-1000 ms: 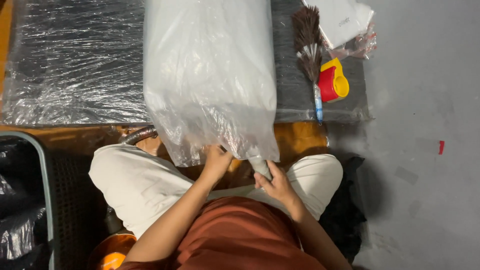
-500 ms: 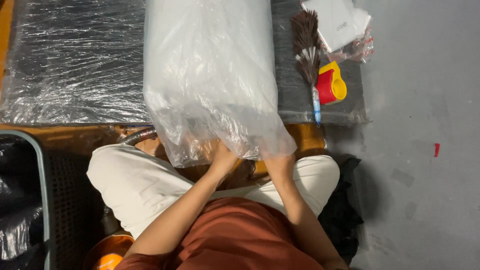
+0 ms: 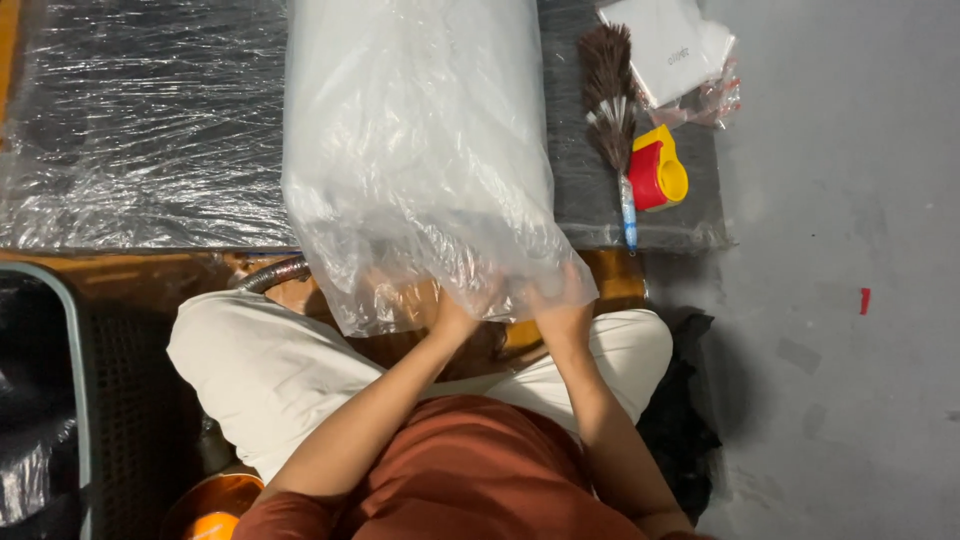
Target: A person places a pillow into a plastic bag and uses a vacuum hose to remove the air, manually compressing the pillow to reduce its size.
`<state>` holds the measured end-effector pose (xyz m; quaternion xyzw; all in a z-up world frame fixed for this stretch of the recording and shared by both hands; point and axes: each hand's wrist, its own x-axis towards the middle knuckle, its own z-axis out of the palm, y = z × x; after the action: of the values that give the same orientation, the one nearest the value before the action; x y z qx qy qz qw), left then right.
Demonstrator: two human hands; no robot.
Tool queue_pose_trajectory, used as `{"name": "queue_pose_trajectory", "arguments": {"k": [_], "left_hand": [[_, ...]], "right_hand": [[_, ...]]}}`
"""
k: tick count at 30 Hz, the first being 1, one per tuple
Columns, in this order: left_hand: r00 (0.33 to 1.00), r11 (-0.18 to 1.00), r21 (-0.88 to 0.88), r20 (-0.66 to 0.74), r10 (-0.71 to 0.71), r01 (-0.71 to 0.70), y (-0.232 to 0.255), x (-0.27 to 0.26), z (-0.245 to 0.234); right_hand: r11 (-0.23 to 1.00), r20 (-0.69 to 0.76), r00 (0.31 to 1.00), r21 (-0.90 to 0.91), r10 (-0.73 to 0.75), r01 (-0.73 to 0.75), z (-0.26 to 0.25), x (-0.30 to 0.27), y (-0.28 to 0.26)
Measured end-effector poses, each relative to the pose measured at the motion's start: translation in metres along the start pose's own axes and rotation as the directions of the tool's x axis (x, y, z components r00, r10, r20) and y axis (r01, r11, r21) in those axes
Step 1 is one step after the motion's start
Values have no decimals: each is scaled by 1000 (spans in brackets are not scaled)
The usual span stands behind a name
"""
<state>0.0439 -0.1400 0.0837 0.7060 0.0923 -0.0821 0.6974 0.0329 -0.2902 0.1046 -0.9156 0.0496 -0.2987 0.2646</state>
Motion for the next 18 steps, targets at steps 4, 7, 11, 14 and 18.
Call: {"name": "queue_pose_trajectory", "arguments": {"k": [4,7,11,14,18], "left_hand": [[998,998,15,19,58,-58,0,0,4],[995,995,24,32,95,-96,-1,-1,5],[988,987,35,27,154,-155,1,-1,6],[988,986,73,53,143,-147,-25,11,3],[991,989,76,39,124,-127,-21,11,5]], "right_hand": [[1000,-19,1000,28,7,-7,-8,10,-14],[1000,-37,999,7,3,-3,1,3,3],[999,-40,999,18,-35,36,-10,10,-25],[998,-26,998,5,-65,65,-1,5,-8],[1000,30,1000,0,-1,1,11,-1,19]]}}
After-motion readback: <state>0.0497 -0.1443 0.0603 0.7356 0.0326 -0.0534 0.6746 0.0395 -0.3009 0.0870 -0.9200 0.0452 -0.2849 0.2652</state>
